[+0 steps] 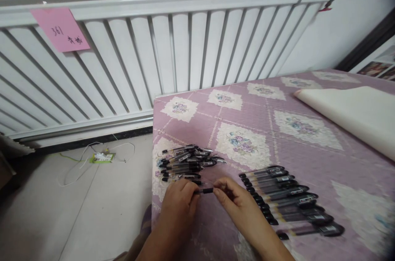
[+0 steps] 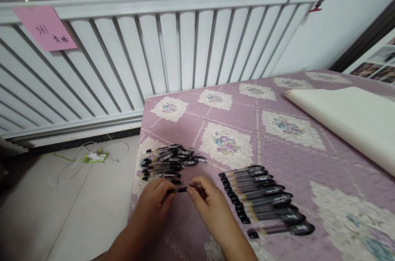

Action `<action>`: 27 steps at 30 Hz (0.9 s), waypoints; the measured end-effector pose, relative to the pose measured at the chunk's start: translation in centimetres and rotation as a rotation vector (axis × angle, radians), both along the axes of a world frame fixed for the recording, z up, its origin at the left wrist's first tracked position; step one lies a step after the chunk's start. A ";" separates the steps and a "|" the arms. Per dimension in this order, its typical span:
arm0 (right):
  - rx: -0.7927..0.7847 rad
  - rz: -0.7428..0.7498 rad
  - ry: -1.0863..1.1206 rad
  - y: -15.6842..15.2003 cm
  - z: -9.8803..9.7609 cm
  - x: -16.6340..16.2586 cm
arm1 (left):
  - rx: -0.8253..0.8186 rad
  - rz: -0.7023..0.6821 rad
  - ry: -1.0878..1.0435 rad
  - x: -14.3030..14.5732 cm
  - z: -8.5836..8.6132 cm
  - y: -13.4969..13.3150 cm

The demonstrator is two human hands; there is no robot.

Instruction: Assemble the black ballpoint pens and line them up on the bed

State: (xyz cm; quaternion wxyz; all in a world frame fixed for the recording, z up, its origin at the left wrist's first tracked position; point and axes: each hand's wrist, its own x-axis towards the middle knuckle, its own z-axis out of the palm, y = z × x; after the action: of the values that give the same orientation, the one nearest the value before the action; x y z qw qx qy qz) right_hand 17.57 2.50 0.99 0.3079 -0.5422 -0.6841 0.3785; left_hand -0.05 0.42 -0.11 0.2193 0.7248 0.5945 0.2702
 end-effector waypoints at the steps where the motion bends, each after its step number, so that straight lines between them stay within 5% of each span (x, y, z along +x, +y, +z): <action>1: 0.001 0.002 -0.013 0.0 0.0 0.0 | -0.003 0.000 0.003 0.0 0.0 0.0; 18: 0.114 -0.010 -0.151 0.0 0.1 -0.2 | 0.086 -0.017 0.150 0.0 -0.3 -0.2; 27: 0.058 0.008 -0.006 -0.3 0.8 -1.0 | 0.083 -0.057 0.061 0.4 -0.3 -0.7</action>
State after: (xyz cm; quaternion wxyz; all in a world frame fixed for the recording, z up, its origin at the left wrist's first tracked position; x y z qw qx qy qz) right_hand 16.62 2.22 1.74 0.3199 -0.5315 -0.6978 0.3582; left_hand 0.30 -0.30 -0.44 0.1783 0.7578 0.5685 0.2660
